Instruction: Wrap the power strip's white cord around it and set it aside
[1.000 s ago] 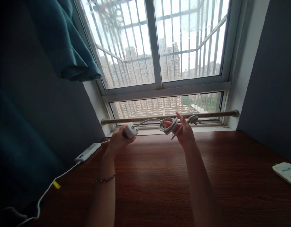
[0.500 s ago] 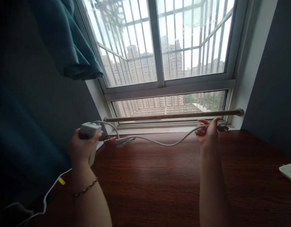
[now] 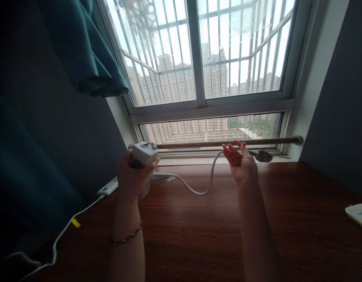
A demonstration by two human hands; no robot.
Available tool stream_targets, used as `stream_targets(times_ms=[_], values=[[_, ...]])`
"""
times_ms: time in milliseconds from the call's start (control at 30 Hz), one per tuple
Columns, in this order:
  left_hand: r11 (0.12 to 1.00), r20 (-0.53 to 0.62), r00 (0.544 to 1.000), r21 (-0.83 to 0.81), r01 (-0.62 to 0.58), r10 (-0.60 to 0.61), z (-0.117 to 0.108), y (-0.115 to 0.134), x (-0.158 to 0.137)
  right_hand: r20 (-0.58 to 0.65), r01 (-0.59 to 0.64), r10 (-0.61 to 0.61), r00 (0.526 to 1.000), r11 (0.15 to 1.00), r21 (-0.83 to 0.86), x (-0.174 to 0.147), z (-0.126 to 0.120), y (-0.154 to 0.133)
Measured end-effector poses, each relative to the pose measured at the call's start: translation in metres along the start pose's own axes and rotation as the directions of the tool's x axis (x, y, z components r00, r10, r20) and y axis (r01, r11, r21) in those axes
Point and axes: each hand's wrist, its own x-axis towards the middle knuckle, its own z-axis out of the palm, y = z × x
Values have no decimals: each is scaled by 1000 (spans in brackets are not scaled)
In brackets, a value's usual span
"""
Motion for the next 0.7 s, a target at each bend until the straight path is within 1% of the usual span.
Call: stream_targets(times_ms=[67, 100, 167, 200, 233, 267, 300, 333, 367, 400, 433, 467, 500, 533, 600, 700], values=[[989, 49, 998, -142, 38, -31, 10, 13, -8, 54, -110, 113, 992, 992, -59, -18, 18, 11], [977, 83, 995, -201, 69, -53, 13, 18, -12, 119, -141, 153, 981, 985, -102, -27, 26, 16], [944, 168, 981, -297, 140, -93, 17, 23, -17, 250, -133, 192, 949, 963, -233, -45, 39, 27], [927, 207, 972, -333, 175, -109, 19, 25, -18, 320, -101, 207, 925, 943, -318, -52, 43, 33], [909, 242, 963, -364, 201, -116, 19, 25, -18, 399, -50, 225, 889, 913, -404, -59, 46, 38], [896, 269, 956, -388, 217, -115, 19, 25, -18, 488, 9, 261, 833, 875, -484, -65, 48, 43], [887, 286, 952, -403, 227, -114, 19, 24, -18, 570, 104, 291, 769, 822, -560, -70, 49, 48], [879, 297, 948, -414, 237, -116, 18, 22, -17, 633, 214, 317, 706, 757, -618, -74, 48, 53], [872, 306, 945, -423, 248, -120, 16, 20, -15, 674, 319, 337, 658, 686, -654, -78, 48, 58], [862, 311, 941, -433, 262, -130, 15, 18, -13, 696, 412, 339, 633, 614, -673, -80, 47, 64], [851, 315, 938, -445, 279, -143, 13, 16, -12, 704, 483, 324, 632, 546, -685, -81, 46, 70], [837, 322, 933, -457, 301, -159, 10, 13, -10, 704, 526, 300, 643, 496, -691, -81, 45, 76], [821, 337, 925, -468, 328, -177, 8, 11, -8, 705, 549, 273, 655, 470, -691, -80, 44, 83], [801, 355, 914, -480, 358, -196, 6, 9, -7, 711, 570, 243, 659, 455, -684, -78, 43, 89], [752, 409, 881, -496, 434, -238, 2, 6, -6, 738, 626, 176, 652, 423, -655, -71, 40, 101], [676, 477, 840, -531, 511, -259, -2, 5, -6, 786, 695, 92, 612, 413, -589, -58, 33, 110]])
